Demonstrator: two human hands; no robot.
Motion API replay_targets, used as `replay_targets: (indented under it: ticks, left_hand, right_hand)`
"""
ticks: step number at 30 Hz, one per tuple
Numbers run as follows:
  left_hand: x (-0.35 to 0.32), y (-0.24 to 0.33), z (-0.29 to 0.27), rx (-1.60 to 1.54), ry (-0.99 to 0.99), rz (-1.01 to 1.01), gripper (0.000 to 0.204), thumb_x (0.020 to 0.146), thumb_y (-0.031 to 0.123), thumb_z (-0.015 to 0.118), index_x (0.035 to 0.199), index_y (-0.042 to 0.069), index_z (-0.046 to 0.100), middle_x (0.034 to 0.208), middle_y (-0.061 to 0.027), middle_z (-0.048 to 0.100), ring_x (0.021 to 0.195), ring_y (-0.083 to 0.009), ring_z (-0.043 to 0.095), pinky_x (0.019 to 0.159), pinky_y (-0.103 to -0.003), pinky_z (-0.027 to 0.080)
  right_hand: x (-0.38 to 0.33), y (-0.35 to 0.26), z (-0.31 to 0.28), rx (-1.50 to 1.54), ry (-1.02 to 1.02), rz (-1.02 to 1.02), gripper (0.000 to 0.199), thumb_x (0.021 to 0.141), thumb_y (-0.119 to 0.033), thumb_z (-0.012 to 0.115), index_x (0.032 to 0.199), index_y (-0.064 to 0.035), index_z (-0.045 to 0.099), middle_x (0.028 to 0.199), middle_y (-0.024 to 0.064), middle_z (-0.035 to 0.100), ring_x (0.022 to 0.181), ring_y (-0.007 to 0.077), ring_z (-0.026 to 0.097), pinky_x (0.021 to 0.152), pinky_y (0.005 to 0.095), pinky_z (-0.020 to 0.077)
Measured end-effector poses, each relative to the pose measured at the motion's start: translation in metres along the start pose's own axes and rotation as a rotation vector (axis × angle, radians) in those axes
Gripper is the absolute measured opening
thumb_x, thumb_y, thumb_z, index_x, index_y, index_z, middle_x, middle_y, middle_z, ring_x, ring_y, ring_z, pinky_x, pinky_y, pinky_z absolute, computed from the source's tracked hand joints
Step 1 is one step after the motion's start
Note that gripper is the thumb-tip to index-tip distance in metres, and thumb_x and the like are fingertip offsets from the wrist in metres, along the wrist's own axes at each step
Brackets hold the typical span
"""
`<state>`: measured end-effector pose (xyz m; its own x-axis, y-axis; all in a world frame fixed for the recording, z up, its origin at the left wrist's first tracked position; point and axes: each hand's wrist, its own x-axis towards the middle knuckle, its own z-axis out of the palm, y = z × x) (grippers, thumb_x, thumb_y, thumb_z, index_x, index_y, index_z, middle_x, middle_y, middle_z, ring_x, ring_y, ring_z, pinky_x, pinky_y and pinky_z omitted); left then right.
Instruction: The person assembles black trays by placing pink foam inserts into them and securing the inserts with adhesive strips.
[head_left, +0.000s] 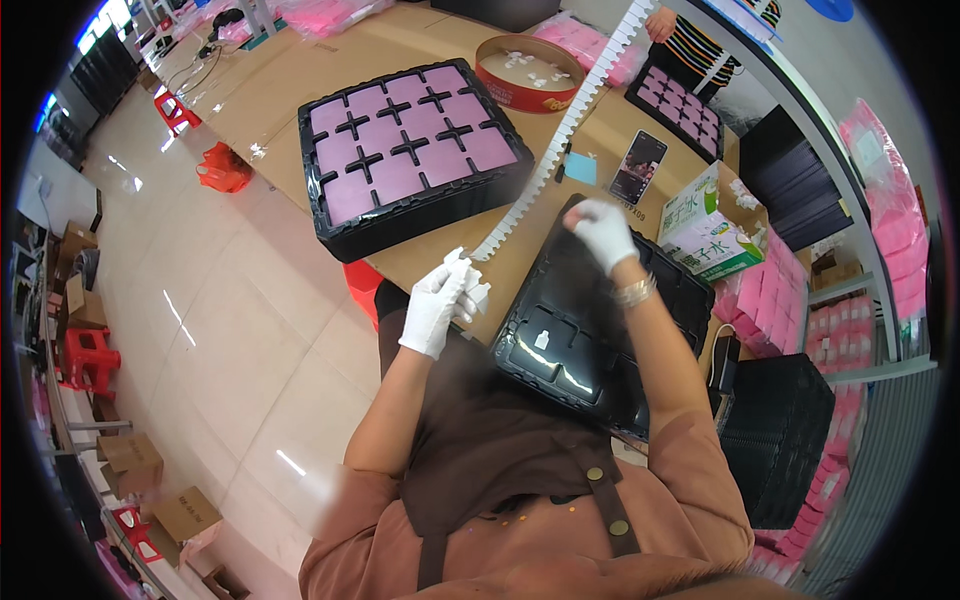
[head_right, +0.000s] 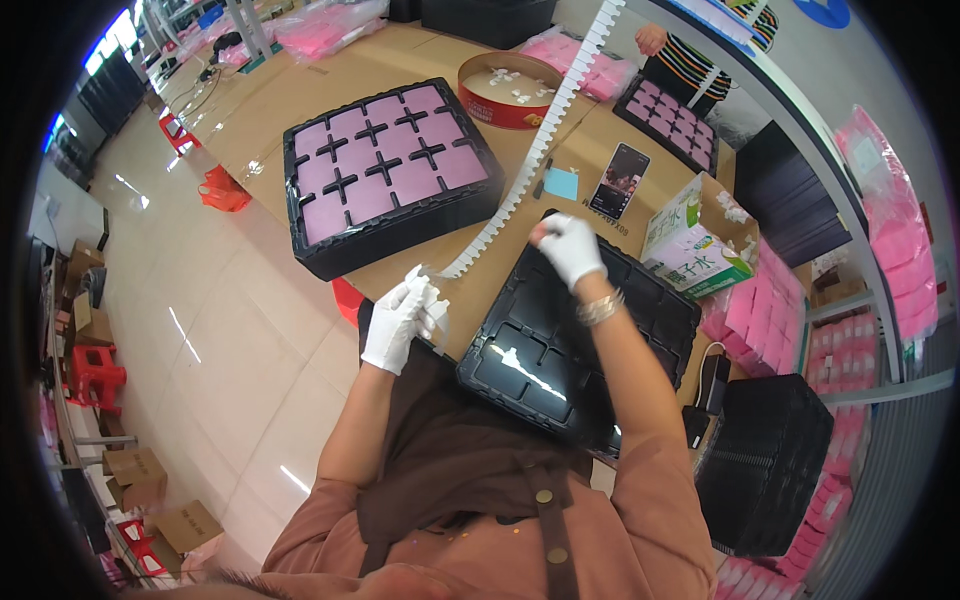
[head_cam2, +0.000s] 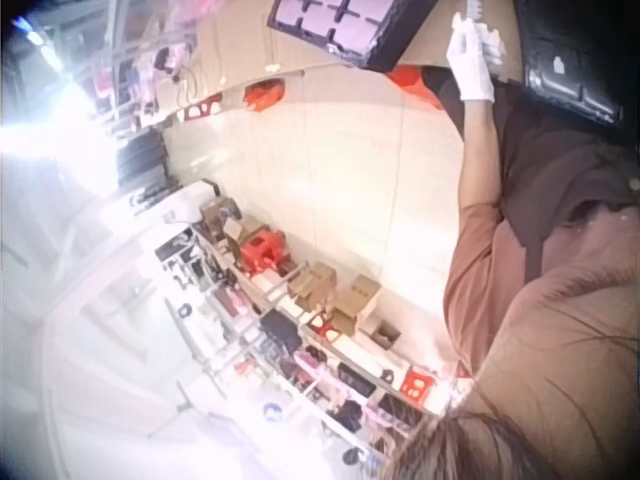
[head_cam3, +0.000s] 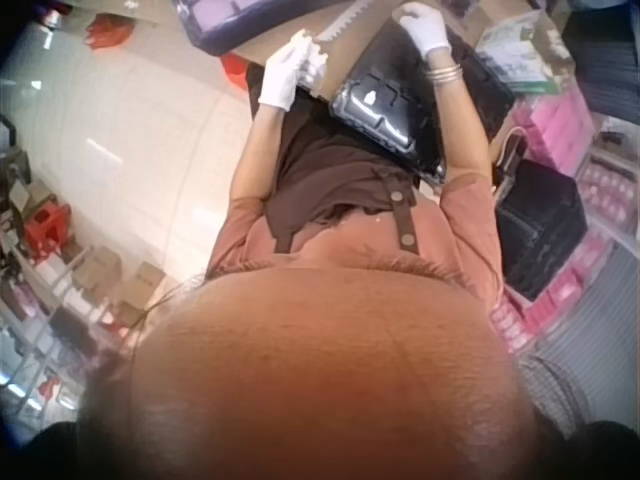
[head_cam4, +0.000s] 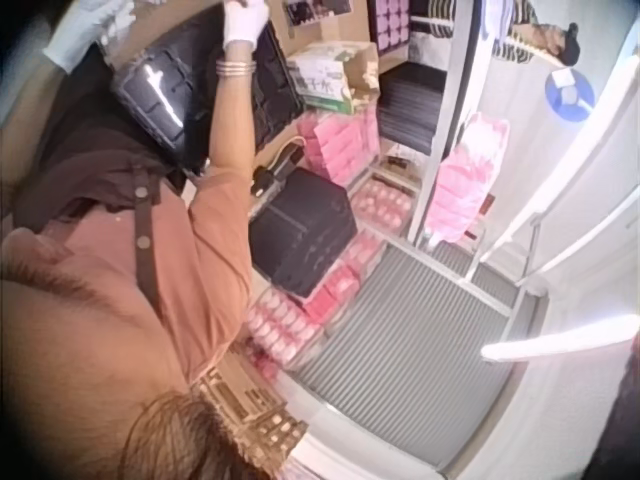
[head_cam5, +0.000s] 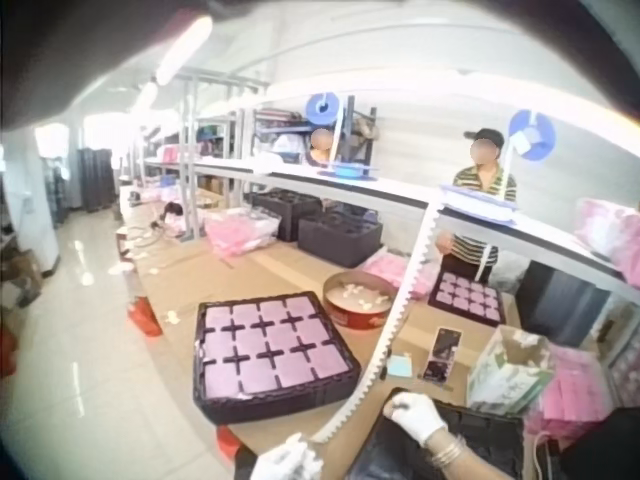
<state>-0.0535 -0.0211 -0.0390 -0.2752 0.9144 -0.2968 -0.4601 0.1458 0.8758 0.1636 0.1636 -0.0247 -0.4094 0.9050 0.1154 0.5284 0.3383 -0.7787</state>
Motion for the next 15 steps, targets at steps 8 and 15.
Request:
replay_targets:
  ticks: [8,15]
  left_hand:
    - [-0.012,-0.010,0.020,0.088,-0.075,0.100,0.025,0.094,0.022,0.054,0.107,0.002,0.061,0.081,-0.0042,0.064,0.054,-0.0069,0.056,0.047,-0.020,0.046]
    - [-0.016,-0.013,0.048,-0.078,-0.076,-0.110,0.023,0.092,0.021,0.059,0.102,0.001,0.062,0.081,-0.0059,0.064,0.052,-0.0069,0.054,0.044,-0.019,0.042]
  right_hand:
    - [-0.099,-0.076,0.062,0.673,-0.217,0.223,0.011,0.083,-0.009,0.066,0.088,0.0012,0.065,0.080,0.0006,0.063,0.073,0.0060,0.055,0.067,0.0223,0.0452]
    - [-0.137,-0.068,0.049,0.486,0.112,0.115,0.006,0.078,0.003,0.061,0.083,-0.0002,0.061,0.079,0.0052,0.061,0.071,0.0111,0.056,0.066,0.0239,0.0456]
